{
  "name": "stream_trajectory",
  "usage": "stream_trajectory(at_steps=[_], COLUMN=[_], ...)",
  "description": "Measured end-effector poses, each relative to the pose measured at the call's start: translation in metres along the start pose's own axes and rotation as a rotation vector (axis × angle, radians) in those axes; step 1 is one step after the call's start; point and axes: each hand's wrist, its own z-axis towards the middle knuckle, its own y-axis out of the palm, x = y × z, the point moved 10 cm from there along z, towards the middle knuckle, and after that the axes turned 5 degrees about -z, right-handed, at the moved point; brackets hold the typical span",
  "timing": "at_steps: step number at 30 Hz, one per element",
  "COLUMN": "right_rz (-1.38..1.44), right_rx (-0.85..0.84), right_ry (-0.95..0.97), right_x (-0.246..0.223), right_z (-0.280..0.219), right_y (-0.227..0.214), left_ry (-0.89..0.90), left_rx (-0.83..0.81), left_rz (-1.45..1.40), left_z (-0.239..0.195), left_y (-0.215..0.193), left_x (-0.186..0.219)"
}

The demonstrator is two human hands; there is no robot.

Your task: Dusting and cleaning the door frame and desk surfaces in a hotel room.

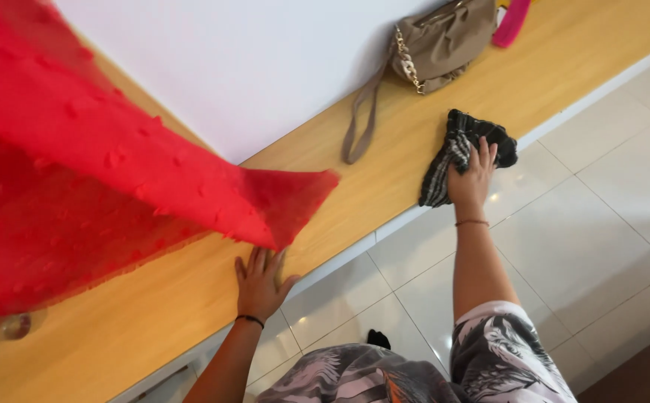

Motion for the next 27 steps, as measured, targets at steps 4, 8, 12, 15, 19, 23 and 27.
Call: stream_trajectory(at_steps=[4,8,12,15,19,23,27], right_rz=[0.560,1.223,1.583,1.649,1.667,1.320,0.831], right_rx=[0.197,0.106,0.027,0.104,0.204,0.422,0.345], right_ry=[0.437,0.740,1.114,0.926,0.878,0.698,0.606], right_x=[0.052,0.088,0.153,0.219,0.176,0.163,0.135], right_z=[-0.095,-0.309,-0.296,-0.157,-0.019,-0.003,-0.043], right_y=[0.075,0.325,0.333,0.277,0.139,0.081,0.072], left_ry=[-0.002,0.010,0.001,-0.041,-0.065,-0.057,-0.046], left_rx=[0.021,0.032,0.027,0.001,-0.009,-0.008,0.003], left_rz=[0.040,0.081,0.088,0.094,0.066,0.043,0.032], left_z=[0.004,0.005,0.011,0.012,0.011,0.009,0.010], left_y=[-0.001,-0.002,-0.002,0.000,0.001,-0.002,-0.003], left_x=[0.000,0.006,0.007,0.003,-0.003,-0.001,-0.001])
